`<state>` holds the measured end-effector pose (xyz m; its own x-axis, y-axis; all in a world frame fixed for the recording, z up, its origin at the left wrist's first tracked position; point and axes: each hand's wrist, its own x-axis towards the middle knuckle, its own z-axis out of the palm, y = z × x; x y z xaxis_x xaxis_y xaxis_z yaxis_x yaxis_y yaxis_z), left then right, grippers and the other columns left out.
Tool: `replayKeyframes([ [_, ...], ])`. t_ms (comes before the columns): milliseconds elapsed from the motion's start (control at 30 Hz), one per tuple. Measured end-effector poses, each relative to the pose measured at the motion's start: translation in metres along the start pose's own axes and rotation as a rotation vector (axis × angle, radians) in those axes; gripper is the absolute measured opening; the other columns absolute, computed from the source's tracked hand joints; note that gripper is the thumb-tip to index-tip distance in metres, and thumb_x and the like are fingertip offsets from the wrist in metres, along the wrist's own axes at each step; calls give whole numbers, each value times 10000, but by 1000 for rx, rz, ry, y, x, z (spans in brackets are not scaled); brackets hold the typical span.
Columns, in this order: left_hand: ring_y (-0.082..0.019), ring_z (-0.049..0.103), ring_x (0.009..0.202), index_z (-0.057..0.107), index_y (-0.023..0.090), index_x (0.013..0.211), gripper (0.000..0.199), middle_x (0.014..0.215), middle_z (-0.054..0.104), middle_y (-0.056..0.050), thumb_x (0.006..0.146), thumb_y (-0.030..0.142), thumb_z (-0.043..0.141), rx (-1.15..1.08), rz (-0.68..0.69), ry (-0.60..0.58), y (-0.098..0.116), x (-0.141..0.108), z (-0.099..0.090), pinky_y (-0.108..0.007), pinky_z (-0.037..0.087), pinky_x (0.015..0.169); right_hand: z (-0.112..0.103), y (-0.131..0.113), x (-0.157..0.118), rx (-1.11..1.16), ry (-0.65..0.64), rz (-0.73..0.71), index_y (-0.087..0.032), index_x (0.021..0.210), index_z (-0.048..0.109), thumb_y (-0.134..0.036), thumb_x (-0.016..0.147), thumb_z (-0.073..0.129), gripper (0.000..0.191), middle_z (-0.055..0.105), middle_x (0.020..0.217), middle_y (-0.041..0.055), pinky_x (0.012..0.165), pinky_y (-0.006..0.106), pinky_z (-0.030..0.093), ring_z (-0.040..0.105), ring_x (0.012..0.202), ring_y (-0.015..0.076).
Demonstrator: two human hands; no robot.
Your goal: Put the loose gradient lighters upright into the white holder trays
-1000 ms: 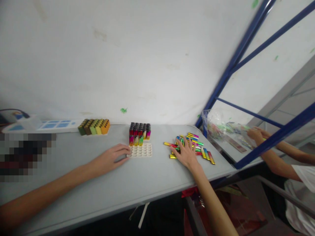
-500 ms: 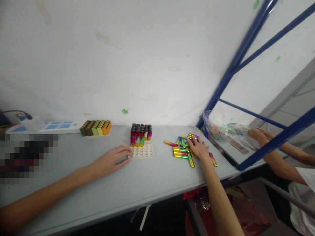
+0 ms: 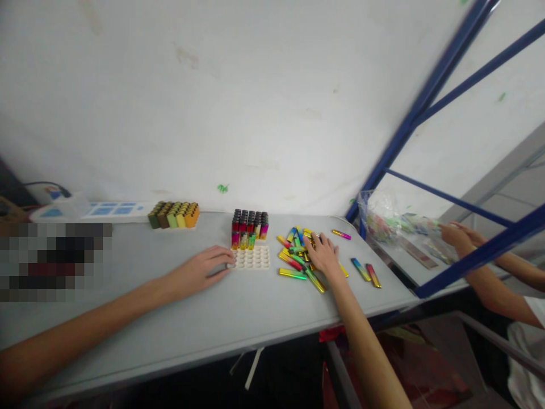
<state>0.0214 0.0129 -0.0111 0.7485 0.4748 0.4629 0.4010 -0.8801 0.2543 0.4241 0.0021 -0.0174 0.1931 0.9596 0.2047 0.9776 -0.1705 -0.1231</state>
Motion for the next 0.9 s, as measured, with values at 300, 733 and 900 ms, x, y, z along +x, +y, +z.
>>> replayKeyframes([
  [300,-222,601,1139,656,204,1114,173,1187,655,-80,992,224,535,-7,8,21,1,1,-1,-389,484,1060,-45,-30,-7,262,-53,-552,-223,1176,720,-476,998,497,381,672,1234,125,1059,419,463,618,1169,260],
  [733,-223,608,1124,657,209,1110,169,1176,657,-87,991,220,538,-38,-2,26,4,0,-3,-392,496,1041,-54,-76,-1,427,61,-539,-236,1087,660,-436,932,634,255,735,1013,52,859,362,529,681,908,211],
  [900,-223,607,1117,650,200,1113,172,1161,650,-95,992,215,529,-20,-7,2,7,1,-5,-385,503,1030,-66,-121,8,435,98,-633,-240,1099,723,-462,923,663,289,734,985,63,848,362,529,670,864,211],
])
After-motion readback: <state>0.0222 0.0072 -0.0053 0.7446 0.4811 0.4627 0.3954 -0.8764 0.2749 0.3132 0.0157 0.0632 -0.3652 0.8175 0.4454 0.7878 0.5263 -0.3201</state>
